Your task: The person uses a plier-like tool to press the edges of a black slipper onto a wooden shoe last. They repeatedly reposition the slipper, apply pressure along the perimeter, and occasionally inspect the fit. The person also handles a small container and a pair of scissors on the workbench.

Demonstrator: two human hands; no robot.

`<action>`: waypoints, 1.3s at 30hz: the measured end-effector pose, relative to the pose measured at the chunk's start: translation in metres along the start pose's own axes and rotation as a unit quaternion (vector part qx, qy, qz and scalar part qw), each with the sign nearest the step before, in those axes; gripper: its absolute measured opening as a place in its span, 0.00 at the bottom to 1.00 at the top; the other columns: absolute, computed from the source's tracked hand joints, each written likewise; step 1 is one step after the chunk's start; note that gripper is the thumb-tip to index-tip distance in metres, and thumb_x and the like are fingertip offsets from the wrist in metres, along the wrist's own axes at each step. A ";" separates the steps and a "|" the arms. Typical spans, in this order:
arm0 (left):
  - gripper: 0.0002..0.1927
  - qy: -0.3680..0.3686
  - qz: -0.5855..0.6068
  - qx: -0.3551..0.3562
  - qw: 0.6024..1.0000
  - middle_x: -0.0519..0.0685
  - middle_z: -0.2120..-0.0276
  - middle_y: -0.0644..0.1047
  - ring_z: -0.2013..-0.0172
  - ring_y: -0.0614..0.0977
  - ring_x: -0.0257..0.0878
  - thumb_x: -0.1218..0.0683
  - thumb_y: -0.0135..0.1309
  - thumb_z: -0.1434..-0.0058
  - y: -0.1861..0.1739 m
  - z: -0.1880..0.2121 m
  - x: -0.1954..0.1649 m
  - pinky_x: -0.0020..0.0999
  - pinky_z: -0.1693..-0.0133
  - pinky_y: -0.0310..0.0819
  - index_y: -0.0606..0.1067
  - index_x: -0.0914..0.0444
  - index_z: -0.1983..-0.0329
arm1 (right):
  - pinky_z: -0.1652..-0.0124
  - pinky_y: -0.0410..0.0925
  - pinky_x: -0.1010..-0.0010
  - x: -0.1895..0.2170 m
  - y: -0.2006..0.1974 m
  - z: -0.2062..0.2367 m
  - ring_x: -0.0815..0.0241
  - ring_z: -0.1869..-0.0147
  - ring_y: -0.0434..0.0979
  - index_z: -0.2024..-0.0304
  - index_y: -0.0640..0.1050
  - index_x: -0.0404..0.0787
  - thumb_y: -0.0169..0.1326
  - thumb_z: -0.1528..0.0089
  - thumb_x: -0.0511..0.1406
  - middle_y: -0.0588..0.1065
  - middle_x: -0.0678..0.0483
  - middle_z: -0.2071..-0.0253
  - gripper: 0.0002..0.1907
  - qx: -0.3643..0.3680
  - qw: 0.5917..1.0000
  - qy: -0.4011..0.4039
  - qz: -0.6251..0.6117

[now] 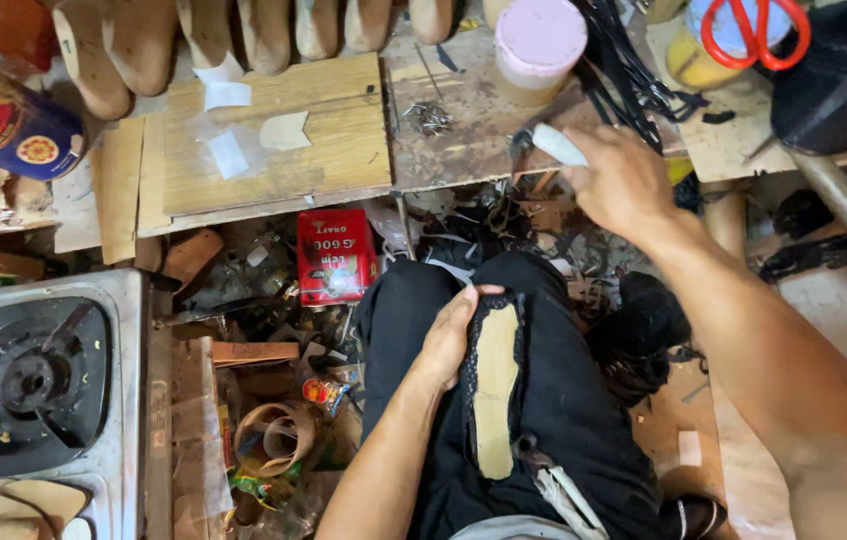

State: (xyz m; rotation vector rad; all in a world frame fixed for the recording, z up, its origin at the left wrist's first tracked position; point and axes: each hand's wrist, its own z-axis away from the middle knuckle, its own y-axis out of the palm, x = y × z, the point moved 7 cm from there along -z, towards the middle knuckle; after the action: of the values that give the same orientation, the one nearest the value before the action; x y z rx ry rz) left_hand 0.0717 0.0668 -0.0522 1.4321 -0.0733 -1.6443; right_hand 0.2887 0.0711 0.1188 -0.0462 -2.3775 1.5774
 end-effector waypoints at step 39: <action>0.49 -0.025 0.045 0.013 0.999 0.50 0.49 0.82 0.50 0.82 0.36 0.24 0.22 0.31 0.008 -0.014 0.014 0.29 0.44 0.76 0.74 0.67 0.36 | 0.71 0.71 0.70 0.067 0.013 0.185 0.61 0.74 0.80 0.48 0.74 0.36 0.57 0.38 0.41 0.79 0.52 0.69 0.20 0.197 0.943 0.169 -0.209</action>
State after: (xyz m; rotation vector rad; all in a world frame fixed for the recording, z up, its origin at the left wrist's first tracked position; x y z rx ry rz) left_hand 0.0887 0.0600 -0.0622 1.3875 -0.1859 -1.6109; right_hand 0.1754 -0.0776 0.0546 0.2368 -1.6462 1.6395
